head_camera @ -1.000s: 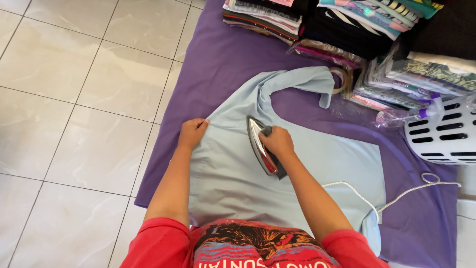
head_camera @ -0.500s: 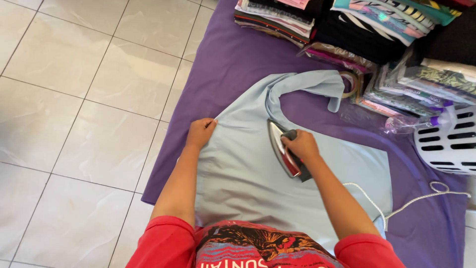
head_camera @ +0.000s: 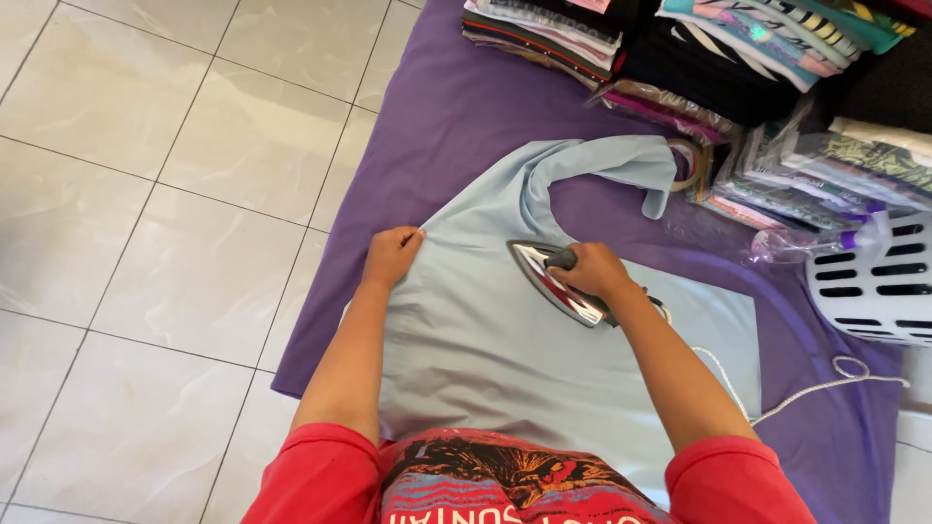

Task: Ironing a light blue long-sleeved shirt on an ironing board.

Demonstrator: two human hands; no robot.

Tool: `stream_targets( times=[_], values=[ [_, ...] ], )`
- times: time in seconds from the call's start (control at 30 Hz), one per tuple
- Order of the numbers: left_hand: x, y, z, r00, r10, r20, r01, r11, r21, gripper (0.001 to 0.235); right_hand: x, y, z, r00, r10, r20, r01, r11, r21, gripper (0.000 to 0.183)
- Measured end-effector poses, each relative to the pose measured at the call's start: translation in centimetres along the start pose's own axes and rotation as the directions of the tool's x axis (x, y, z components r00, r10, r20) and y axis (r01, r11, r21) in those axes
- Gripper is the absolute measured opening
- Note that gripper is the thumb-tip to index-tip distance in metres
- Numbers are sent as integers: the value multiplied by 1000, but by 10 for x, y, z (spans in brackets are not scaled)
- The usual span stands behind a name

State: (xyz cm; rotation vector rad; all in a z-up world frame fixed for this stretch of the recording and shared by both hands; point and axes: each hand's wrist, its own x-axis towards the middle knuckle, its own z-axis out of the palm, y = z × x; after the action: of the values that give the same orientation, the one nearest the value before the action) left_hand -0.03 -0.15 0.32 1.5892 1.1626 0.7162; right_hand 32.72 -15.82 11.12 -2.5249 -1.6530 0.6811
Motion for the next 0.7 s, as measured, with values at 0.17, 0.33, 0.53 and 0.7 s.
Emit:
stream_targets(
  times=[0.17, 0.33, 0.53, 0.7],
  values=[
    [0, 3, 0, 1000, -7, -8, 7, 1000, 14, 27, 6, -37, 9, 992, -108, 66, 111, 993, -49, 40],
    [5, -5, 6, 1000, 12, -10, -12, 999, 33, 27, 2, -74, 20, 973, -215, 84, 222, 972, -81, 38],
    [17, 23, 16, 1000, -14, -25, 19, 972, 233, 33, -27, -86, 21, 966, -154, 207, 173, 982, -77, 41],
    [43, 10, 52, 995, -41, -89, 70, 932, 355, 44, -41, -46, 23, 992, -76, 105, 80, 996, -27, 41]
  ],
)
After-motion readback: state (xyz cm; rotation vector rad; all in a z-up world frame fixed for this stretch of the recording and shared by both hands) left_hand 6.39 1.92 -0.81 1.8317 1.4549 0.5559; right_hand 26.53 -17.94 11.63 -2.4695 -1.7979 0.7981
